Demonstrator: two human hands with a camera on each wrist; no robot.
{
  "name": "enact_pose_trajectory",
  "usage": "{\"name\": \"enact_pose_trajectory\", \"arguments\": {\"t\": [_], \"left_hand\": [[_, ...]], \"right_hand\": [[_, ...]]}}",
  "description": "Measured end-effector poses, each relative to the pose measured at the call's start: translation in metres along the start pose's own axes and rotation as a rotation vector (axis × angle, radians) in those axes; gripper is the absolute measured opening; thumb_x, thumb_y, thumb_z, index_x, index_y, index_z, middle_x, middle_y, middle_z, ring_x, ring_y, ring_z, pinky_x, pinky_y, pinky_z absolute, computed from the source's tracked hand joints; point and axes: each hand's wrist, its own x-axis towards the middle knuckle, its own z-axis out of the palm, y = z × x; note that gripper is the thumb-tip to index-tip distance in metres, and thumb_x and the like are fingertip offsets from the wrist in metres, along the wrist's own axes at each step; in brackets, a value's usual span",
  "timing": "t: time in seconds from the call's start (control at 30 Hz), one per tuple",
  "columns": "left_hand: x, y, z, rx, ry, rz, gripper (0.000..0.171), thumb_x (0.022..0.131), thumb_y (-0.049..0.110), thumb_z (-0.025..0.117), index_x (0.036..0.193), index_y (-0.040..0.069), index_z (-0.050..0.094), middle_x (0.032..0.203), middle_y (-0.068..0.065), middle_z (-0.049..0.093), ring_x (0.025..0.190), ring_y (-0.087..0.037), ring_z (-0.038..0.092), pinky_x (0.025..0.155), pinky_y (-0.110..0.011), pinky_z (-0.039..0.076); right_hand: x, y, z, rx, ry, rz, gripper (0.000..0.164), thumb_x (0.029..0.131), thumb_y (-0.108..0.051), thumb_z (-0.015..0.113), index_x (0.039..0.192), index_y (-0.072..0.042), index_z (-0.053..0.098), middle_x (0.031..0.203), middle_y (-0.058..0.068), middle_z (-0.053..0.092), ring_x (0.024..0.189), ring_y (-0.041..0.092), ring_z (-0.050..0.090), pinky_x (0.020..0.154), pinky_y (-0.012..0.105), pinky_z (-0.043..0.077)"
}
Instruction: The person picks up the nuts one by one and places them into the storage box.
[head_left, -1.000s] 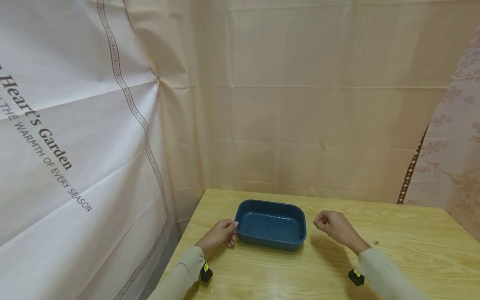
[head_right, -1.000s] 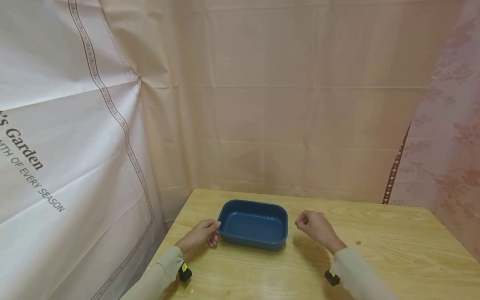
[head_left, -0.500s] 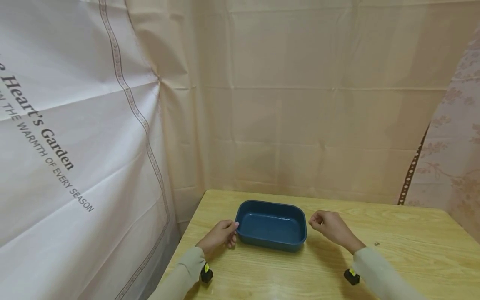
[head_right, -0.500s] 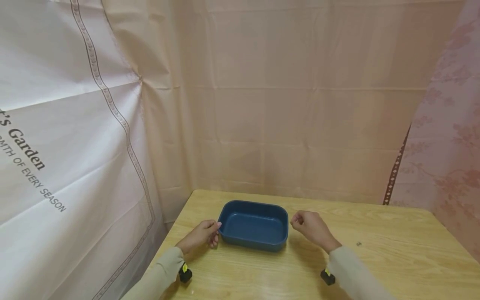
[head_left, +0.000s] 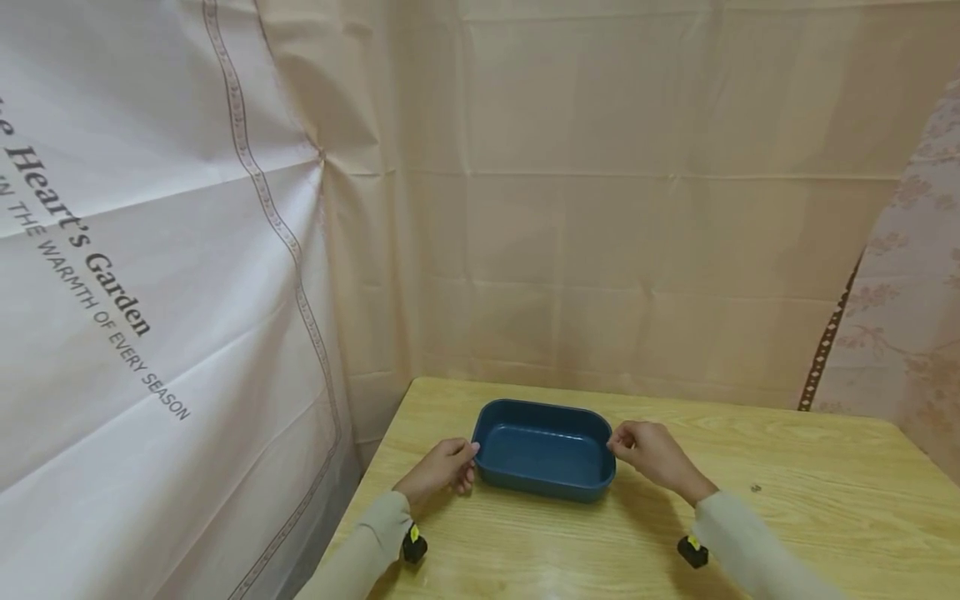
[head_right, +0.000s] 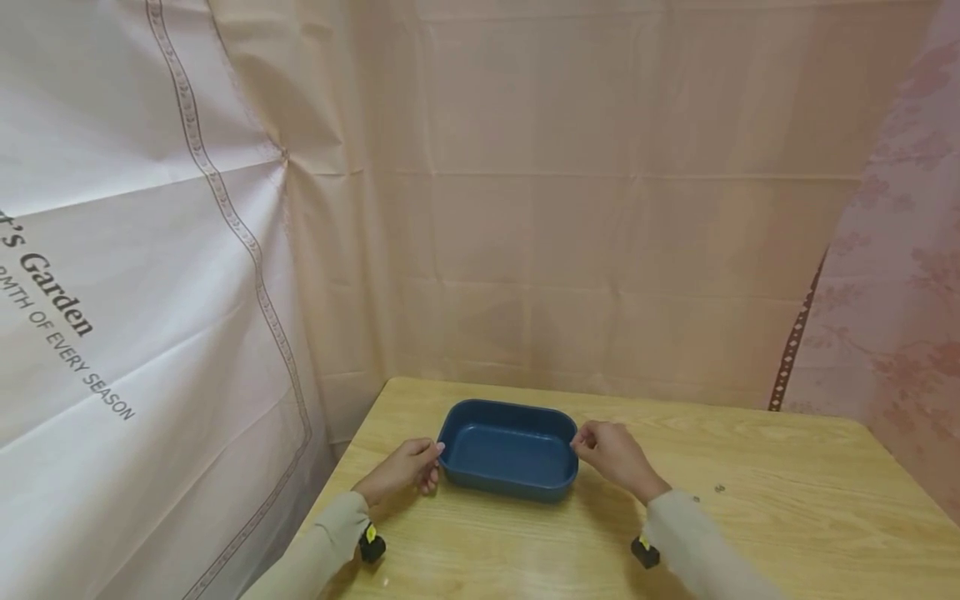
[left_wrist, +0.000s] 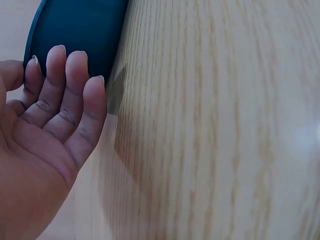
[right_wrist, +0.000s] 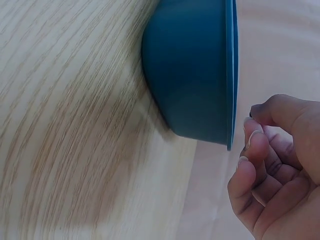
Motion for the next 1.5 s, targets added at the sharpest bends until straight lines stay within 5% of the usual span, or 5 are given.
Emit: {"name": "enact_pose_trajectory", "arguments": {"t": [0.5,1.5], "left_hand": [[0.002,-0.001,0.000,0.001,-0.013,0.008,0.042,0.112,0.035,0.046,0.097,-0.003,0.058,0.077,-0.006,0.062,0.064,-0.017,0.062,0.060,-0.027,0.054],[0.001,0.000,0.001,-0.012,0.003,0.004,0.040,0.111,0.034,0.048,0.096,-0.001,0.058,0.077,-0.007,0.063,0.063,-0.018,0.063,0.060,-0.029,0.055]], "right_hand": [[0.011,-0.010,0.015,0.005,-0.020,-0.001,0.005,0.097,-0.007,0.070,0.093,-0.005,0.074,0.078,-0.007,0.066,0.067,0.007,0.057,0.058,0.025,0.049],[0.020,-0.026,0.034,0.026,-0.051,-0.054,0.007,0.099,-0.011,0.070,0.096,-0.005,0.072,0.079,0.003,0.069,0.054,0.006,0.053,0.050,0.026,0.047]]}}
